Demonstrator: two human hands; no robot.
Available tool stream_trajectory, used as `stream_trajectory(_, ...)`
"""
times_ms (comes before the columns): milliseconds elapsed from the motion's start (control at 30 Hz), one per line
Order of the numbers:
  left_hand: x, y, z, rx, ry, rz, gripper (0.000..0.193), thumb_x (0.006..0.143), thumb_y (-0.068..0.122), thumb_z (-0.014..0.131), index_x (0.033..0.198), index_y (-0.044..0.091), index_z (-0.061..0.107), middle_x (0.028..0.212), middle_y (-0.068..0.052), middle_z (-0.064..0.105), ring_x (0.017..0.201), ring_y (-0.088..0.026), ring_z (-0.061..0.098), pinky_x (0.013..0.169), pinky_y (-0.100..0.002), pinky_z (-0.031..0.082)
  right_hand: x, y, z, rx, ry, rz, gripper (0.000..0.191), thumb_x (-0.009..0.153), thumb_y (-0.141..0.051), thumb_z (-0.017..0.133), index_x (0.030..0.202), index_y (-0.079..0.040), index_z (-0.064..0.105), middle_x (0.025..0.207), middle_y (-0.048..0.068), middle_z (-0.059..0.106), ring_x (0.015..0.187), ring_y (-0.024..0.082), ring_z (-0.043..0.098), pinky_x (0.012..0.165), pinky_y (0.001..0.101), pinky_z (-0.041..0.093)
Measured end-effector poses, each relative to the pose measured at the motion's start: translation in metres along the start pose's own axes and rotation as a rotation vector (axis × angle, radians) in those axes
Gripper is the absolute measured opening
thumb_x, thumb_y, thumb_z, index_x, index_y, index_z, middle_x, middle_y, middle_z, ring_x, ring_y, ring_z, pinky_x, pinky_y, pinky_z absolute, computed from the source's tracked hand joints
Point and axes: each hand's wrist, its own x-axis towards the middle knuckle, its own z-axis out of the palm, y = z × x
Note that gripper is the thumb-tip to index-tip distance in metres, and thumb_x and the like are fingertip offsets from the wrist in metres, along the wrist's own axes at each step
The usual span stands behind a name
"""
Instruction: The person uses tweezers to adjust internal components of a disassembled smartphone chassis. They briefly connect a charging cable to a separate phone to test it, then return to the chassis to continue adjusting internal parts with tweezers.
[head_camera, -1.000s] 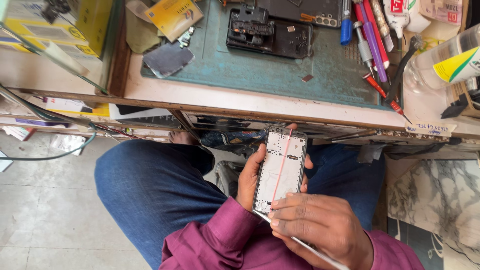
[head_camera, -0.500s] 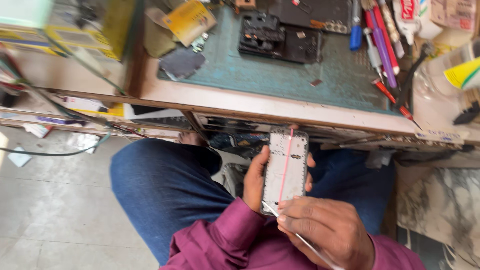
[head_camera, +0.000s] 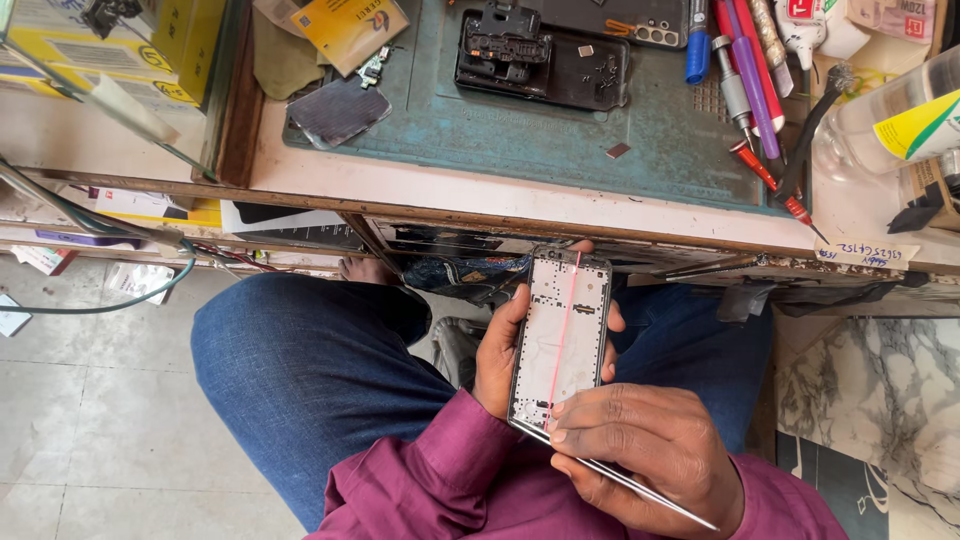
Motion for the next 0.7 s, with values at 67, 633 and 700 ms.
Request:
stream_trajectory(67, -0.0004, -0.0007, -0.0017, -0.007, -0.011, -0.003, 0.071, 0.113, 0.05, 0.037, 0.174, 0.018, 0.019, 0.126, -0.029, 0.06, 0.093, -0.037, 0.069, 0.085, -0.043, 0.059, 0.001, -0.0002, 0.0001, 0.006, -0.005, 0.002, 0.018, 0.085, -0.01, 0.083, 0.098, -0.005, 0.071, 0.098, 0.008, 0.077, 0.097, 0.024, 0.081, 0.082, 0.0336, 0.066)
stream_trajectory(633, 0.0004, 0.0002, -0.0046, 0.052, 0.026, 0.034, 0.072, 0.113, 0.05, 0.036, 0.174, 0.017, 0.019, 0.125, -0.027, 0.061, 0.092, -0.038, 0.067, 0.083, -0.044, 0.058, 0.0024, -0.0056, 0.0033, -0.219, 0.0, -0.15, 0.018, 0.081, -0.007, 0.083, 0.095, -0.002, 0.072, 0.095, 0.01, 0.076, 0.094, 0.025, 0.079, 0.078, 0.0344, 0.065)
stream_trajectory(700, 0.0009, -0.0006, -0.0056, 0.075, 0.021, 0.043, 0.073, 0.113, 0.049, 0.036, 0.175, 0.015, 0.019, 0.125, -0.027, 0.061, 0.092, -0.038, 0.067, 0.085, -0.045, 0.058, 0.0013, -0.0058, 0.0038, -0.224, 0.008, -0.152, 0.019, 0.081, -0.006, 0.083, 0.095, -0.001, 0.072, 0.094, 0.01, 0.075, 0.093, 0.025, 0.079, 0.078, 0.0344, 0.065)
